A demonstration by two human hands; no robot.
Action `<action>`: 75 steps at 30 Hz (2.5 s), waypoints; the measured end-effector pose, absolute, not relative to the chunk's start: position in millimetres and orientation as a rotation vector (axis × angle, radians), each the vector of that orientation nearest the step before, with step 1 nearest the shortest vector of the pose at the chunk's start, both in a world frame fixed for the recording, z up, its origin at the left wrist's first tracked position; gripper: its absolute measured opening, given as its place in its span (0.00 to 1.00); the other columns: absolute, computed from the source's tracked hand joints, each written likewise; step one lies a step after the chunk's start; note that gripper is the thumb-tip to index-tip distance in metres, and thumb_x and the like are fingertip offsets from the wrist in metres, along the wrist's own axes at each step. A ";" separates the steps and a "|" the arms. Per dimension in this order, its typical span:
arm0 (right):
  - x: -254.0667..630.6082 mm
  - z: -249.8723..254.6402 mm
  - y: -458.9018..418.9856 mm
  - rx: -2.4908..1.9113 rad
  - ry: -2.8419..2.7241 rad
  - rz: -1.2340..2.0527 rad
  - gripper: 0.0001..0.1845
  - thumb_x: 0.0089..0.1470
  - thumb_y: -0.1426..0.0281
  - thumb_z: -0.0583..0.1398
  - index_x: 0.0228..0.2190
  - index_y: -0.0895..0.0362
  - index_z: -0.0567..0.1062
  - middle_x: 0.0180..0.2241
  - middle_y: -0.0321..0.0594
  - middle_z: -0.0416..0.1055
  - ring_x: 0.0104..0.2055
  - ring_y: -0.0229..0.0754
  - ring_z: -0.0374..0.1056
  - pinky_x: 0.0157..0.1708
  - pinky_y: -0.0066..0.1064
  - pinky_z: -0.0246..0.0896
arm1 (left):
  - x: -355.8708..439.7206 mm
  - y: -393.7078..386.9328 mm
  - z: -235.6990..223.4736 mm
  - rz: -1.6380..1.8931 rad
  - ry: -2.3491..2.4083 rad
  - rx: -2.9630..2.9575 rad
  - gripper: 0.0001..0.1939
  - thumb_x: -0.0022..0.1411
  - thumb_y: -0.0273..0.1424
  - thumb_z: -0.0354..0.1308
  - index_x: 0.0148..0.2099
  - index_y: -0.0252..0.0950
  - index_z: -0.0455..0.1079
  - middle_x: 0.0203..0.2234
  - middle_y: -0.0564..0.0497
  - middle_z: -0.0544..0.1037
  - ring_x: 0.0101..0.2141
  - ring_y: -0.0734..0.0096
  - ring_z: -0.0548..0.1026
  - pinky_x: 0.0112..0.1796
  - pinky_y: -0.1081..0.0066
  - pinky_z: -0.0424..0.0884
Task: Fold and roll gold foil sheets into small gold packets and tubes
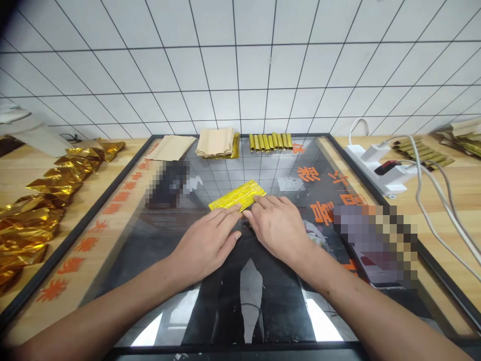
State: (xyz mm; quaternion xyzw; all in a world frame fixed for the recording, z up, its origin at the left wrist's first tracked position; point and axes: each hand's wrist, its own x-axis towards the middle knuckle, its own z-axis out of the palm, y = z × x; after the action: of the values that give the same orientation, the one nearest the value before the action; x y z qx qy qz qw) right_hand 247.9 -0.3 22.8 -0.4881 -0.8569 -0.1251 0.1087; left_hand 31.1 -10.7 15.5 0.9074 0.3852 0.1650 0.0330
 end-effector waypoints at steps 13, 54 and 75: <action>250.9 25.1 0.3 -1.312 -2.481 -0.073 0.26 0.77 0.59 0.50 0.58 0.62 0.77 0.62 0.54 0.77 0.64 0.54 0.73 0.61 0.46 0.67 | 33.7 -13.0 11.2 0.385 1.131 2.805 0.23 0.80 0.38 0.49 0.68 0.32 0.69 0.69 0.39 0.71 0.69 0.52 0.67 0.66 0.51 0.69; 274.3 16.2 20.9 -1.441 -2.470 -0.048 0.36 0.77 0.57 0.44 0.71 0.68 0.64 0.75 0.57 0.54 0.78 0.53 0.52 0.75 0.51 0.50 | 31.8 -17.6 6.9 0.354 1.120 2.868 0.24 0.80 0.41 0.49 0.69 0.35 0.70 0.70 0.39 0.69 0.72 0.45 0.63 0.69 0.46 0.64; 263.4 4.1 2.6 -1.501 -2.548 0.006 0.39 0.77 0.52 0.43 0.73 0.68 0.61 0.76 0.56 0.50 0.79 0.51 0.46 0.77 0.51 0.46 | 29.6 -16.9 2.8 0.369 1.099 2.902 0.25 0.80 0.41 0.48 0.70 0.35 0.69 0.71 0.39 0.68 0.72 0.47 0.63 0.70 0.47 0.63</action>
State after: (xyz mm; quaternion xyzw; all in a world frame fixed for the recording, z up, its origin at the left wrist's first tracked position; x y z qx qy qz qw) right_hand 263.4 2.6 4.1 -0.5053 -0.8580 0.0022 0.0919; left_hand 29.6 -16.9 2.8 0.9286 0.3516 0.1182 0.0084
